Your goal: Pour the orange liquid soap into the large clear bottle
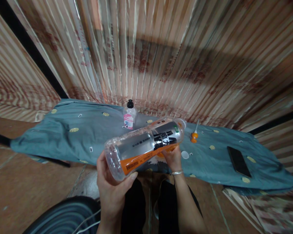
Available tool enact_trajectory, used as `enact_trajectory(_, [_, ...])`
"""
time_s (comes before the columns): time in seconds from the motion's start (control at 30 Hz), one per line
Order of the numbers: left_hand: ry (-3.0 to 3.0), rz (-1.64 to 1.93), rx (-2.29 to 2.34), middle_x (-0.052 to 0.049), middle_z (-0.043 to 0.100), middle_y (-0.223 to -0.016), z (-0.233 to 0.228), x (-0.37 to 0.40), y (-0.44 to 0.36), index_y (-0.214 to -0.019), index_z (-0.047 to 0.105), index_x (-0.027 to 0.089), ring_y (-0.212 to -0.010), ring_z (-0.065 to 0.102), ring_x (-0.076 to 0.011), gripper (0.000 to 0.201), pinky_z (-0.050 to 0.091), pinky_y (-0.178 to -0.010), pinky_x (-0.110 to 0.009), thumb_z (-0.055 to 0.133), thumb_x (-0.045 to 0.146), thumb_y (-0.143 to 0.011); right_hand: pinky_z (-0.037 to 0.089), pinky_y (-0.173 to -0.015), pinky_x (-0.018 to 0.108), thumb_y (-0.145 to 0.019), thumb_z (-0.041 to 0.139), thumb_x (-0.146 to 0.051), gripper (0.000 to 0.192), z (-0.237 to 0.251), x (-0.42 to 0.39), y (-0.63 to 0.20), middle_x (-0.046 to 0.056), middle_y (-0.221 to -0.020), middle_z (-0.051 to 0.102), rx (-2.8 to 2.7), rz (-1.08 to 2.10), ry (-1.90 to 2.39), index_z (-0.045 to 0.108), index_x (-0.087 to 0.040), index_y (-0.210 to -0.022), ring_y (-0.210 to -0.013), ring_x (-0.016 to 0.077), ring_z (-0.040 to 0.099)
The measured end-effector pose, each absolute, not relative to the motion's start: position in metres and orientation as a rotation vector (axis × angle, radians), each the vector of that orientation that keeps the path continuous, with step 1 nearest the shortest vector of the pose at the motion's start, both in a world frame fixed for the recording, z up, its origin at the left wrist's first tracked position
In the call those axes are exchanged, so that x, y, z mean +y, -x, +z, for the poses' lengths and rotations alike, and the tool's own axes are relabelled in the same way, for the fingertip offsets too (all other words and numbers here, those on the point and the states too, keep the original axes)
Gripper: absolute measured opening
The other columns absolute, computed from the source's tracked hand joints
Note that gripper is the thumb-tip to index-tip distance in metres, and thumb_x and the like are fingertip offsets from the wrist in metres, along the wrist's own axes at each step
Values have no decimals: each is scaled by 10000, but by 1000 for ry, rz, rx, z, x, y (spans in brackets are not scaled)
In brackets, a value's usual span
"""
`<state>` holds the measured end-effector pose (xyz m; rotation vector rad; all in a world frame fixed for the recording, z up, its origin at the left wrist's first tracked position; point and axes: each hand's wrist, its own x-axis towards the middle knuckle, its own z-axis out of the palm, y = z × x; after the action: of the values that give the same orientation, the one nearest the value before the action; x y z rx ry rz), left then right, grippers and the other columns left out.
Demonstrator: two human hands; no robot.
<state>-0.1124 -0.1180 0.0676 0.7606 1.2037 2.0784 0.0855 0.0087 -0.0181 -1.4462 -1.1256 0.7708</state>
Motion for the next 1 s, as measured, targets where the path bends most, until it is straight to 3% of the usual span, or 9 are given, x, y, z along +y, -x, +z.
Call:
enact_trajectory(0.47, [-752, 2086, 1187, -84, 714, -1239, 71, -118, 111, -1283, 668, 243, -1099, 707, -265, 842, 584, -869, -289, 1000, 236, -510, 590, -880, 476, -545, 854, -550, 687, -18, 7, -87, 102, -1027, 761, -1171, 721, 1514, 577, -200, -1068, -921, 308, 732])
enact_trajectory(1.0, [-762, 2067, 1190, -67, 710, -1197, 70, -117, 111, -1298, 654, 239, -1150, 685, -287, 865, 571, -930, -335, 998, 252, -505, 602, -862, 464, -545, 860, -558, 675, -23, 9, -89, 99, -1038, 770, -1189, 693, 1516, 567, -231, -1058, -949, 313, 745])
